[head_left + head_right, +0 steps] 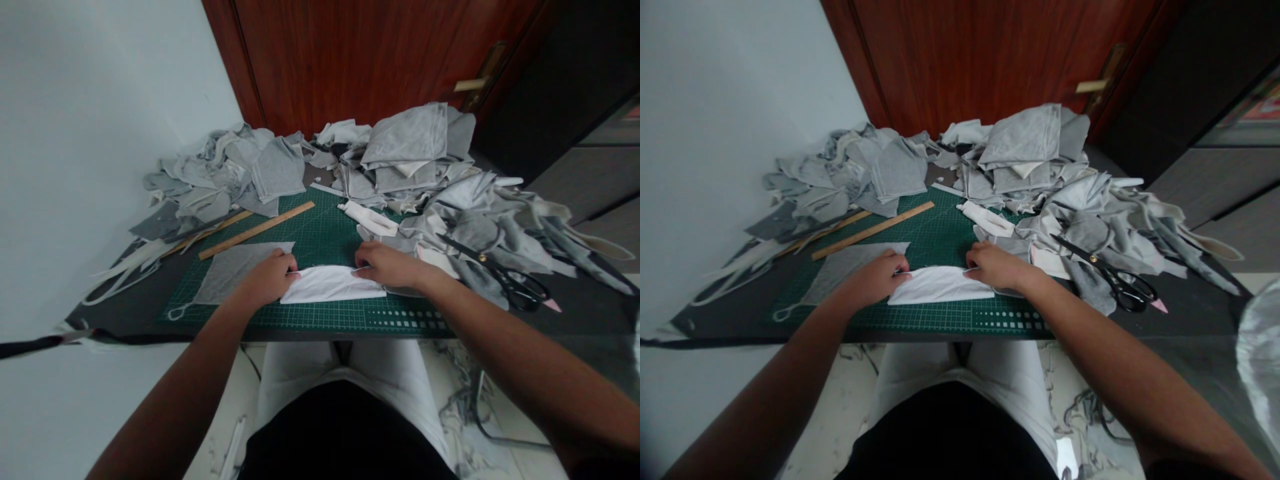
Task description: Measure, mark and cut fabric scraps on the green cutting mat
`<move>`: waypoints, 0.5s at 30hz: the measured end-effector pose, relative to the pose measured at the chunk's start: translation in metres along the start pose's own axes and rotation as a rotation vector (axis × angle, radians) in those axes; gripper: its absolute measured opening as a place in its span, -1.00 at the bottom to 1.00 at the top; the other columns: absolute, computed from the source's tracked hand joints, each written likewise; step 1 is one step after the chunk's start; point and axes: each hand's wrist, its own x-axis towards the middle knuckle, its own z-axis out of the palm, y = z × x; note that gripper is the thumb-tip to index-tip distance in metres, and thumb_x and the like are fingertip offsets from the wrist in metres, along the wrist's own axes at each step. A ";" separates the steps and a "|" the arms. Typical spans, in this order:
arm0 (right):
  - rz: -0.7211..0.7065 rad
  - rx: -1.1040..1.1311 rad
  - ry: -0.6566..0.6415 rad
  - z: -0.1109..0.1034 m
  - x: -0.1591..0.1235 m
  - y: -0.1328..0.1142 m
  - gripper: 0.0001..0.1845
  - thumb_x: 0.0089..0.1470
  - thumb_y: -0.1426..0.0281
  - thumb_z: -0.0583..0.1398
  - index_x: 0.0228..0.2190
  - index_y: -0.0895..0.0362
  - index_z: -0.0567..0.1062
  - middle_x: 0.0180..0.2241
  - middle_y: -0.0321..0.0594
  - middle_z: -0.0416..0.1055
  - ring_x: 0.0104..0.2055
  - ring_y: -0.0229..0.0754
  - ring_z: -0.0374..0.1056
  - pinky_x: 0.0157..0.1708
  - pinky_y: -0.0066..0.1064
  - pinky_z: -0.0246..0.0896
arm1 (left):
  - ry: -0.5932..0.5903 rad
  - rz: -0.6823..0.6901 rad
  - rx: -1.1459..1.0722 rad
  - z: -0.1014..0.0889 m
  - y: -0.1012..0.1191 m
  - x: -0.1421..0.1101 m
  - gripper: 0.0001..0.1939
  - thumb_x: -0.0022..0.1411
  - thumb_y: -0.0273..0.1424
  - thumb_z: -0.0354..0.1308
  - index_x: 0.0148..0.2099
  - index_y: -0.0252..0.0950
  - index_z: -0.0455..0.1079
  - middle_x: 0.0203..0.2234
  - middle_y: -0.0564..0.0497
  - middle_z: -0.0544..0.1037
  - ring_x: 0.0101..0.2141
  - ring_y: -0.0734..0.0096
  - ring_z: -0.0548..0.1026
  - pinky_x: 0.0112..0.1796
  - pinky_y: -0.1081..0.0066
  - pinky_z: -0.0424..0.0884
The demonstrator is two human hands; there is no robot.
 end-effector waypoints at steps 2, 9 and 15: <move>-0.005 0.031 0.050 -0.008 -0.005 -0.004 -0.87 0.24 0.35 0.21 -0.26 0.16 0.53 -0.28 -0.13 0.49 -0.24 -0.12 0.37 -0.20 -0.37 0.16 | 0.023 0.047 -0.067 -0.010 -0.001 0.002 -0.91 0.17 -0.38 0.18 -0.38 -0.25 0.39 -0.37 0.01 0.48 -0.33 0.31 0.44 -0.26 0.36 0.28; 0.134 0.720 0.373 -0.008 -0.040 -0.012 -0.59 -0.04 0.12 0.39 -0.25 0.15 0.58 -0.32 -0.24 0.51 -0.30 -0.18 0.34 -0.32 -0.40 0.16 | 0.184 0.058 -0.752 -0.030 0.007 -0.017 -0.77 0.09 -0.29 0.21 -0.18 -0.21 0.36 -0.45 0.14 0.44 -0.53 0.49 0.29 -0.49 0.49 0.15; 0.310 1.111 0.612 0.025 -0.041 -0.032 -0.58 0.01 0.06 0.30 -0.22 0.10 0.44 -0.39 -0.28 0.51 -0.43 -0.20 0.37 -0.41 -0.40 0.22 | 0.257 0.034 -1.126 -0.009 0.024 -0.022 -0.66 0.13 -0.28 0.26 -0.08 -0.16 0.25 -0.57 0.24 0.30 -0.66 0.54 0.23 -0.61 0.54 0.11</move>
